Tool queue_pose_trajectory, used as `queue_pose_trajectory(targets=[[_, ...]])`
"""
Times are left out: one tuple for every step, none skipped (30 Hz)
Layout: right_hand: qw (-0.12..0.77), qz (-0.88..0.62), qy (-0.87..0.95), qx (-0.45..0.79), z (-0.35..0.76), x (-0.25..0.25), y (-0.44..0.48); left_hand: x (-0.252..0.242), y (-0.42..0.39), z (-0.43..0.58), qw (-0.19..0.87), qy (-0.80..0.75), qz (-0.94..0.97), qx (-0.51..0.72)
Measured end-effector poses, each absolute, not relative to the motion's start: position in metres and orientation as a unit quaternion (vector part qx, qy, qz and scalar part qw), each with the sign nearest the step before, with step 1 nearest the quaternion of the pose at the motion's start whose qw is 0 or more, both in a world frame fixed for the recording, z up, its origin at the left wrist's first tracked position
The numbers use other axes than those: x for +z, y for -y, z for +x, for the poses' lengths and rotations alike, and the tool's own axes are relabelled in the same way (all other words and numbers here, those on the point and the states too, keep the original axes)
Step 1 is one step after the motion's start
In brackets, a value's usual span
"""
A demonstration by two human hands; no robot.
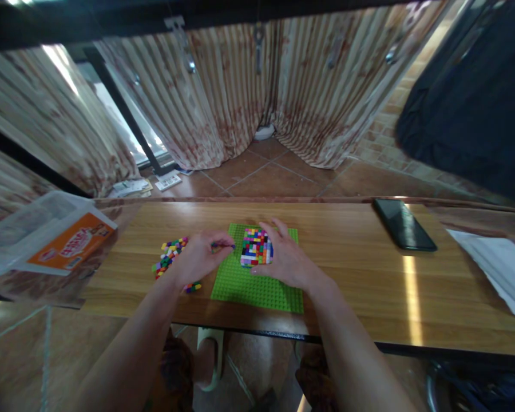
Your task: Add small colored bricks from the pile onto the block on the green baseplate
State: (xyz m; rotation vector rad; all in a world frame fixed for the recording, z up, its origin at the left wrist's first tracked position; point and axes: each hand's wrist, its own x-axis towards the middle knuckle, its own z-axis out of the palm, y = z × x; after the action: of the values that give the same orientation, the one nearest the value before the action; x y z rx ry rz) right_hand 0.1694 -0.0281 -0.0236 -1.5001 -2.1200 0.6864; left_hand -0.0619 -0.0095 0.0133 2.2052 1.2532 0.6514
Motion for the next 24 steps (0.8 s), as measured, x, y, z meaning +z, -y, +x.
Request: queue_pose_trajectory(targets=[[0.221, -0.546, 0.768, 0.252, 0.169, -0.023, 0.028, 0.014, 0.012, -0.059, 0.267, -0.453, 0.812, 0.252], [0.215, -0.548, 0.767, 0.255, 0.168, -0.022, 0.028, 0.014, 0.014, -0.055, 0.271, -0.446, 0.811, 0.263], [0.210, -0.548, 0.768, 0.256, 0.167, -0.021, 0.028, 0.013, 0.016, -0.051, 0.272, -0.441, 0.811, 0.271], [0.207, -0.548, 0.769, 0.256, 0.166, -0.020, 0.028, 0.012, 0.017, -0.048, 0.270, -0.438, 0.812, 0.277], [0.206, -0.546, 0.771, 0.255, 0.166, -0.020, 0.028, 0.011, 0.018, -0.044, 0.265, -0.436, 0.813, 0.280], [0.208, -0.544, 0.772, 0.253, 0.166, -0.020, 0.028, 0.009, 0.019, -0.041, 0.259, -0.435, 0.815, 0.282], [0.211, -0.542, 0.774, 0.250, 0.166, -0.020, 0.028, 0.008, 0.019, -0.037, 0.251, -0.434, 0.819, 0.281], [0.213, -0.539, 0.776, 0.248, 0.166, -0.020, 0.028, 0.006, 0.019, -0.034, 0.242, -0.433, 0.822, 0.279], [0.215, -0.535, 0.779, 0.245, 0.166, -0.021, 0.028, 0.004, 0.019, -0.031, 0.232, -0.435, 0.825, 0.276], [0.217, -0.530, 0.783, 0.243, 0.167, -0.022, 0.027, 0.003, 0.019, -0.029, 0.221, -0.439, 0.827, 0.273], [0.218, -0.524, 0.787, 0.242, 0.167, -0.023, 0.027, 0.002, 0.019, -0.027, 0.211, -0.445, 0.827, 0.272], [0.219, -0.520, 0.790, 0.240, 0.168, -0.023, 0.027, 0.001, 0.019, -0.025, 0.203, -0.450, 0.826, 0.272], [0.221, -0.516, 0.792, 0.239, 0.168, -0.024, 0.027, 0.000, 0.019, -0.024, 0.197, -0.454, 0.826, 0.271], [0.222, -0.514, 0.793, 0.239, 0.168, -0.025, 0.026, -0.001, 0.019, -0.023, 0.194, -0.456, 0.825, 0.271], [0.222, -0.515, 0.792, 0.240, 0.168, -0.025, 0.026, -0.001, 0.019, -0.022, 0.192, -0.456, 0.826, 0.270], [0.221, -0.517, 0.791, 0.241, 0.168, -0.025, 0.026, -0.002, 0.019, -0.021, 0.192, -0.456, 0.826, 0.270], [0.220, -0.519, 0.790, 0.242, 0.168, -0.025, 0.026, -0.003, 0.019, -0.020, 0.192, -0.456, 0.826, 0.271], [0.218, -0.521, 0.788, 0.244, 0.168, -0.025, 0.026, -0.004, 0.019, -0.020, 0.192, -0.458, 0.824, 0.273], [0.219, -0.522, 0.787, 0.245, 0.168, -0.025, 0.026, -0.005, 0.018, -0.019, 0.193, -0.461, 0.821, 0.277], [0.220, -0.521, 0.787, 0.246, 0.168, -0.025, 0.025, -0.006, 0.018, -0.019, 0.195, -0.466, 0.816, 0.281], [0.223, -0.519, 0.787, 0.247, 0.168, -0.025, 0.025, -0.006, 0.017, -0.018, 0.198, -0.471, 0.811, 0.284], [0.226, -0.517, 0.788, 0.247, 0.168, -0.025, 0.025, -0.007, 0.017, -0.017, 0.201, -0.477, 0.806, 0.287], [0.228, -0.516, 0.788, 0.247, 0.168, -0.025, 0.026, -0.008, 0.017, -0.017, 0.204, -0.482, 0.802, 0.288], [0.229, -0.515, 0.788, 0.248, 0.168, -0.025, 0.026, -0.008, 0.017, -0.016, 0.207, -0.487, 0.797, 0.291]])
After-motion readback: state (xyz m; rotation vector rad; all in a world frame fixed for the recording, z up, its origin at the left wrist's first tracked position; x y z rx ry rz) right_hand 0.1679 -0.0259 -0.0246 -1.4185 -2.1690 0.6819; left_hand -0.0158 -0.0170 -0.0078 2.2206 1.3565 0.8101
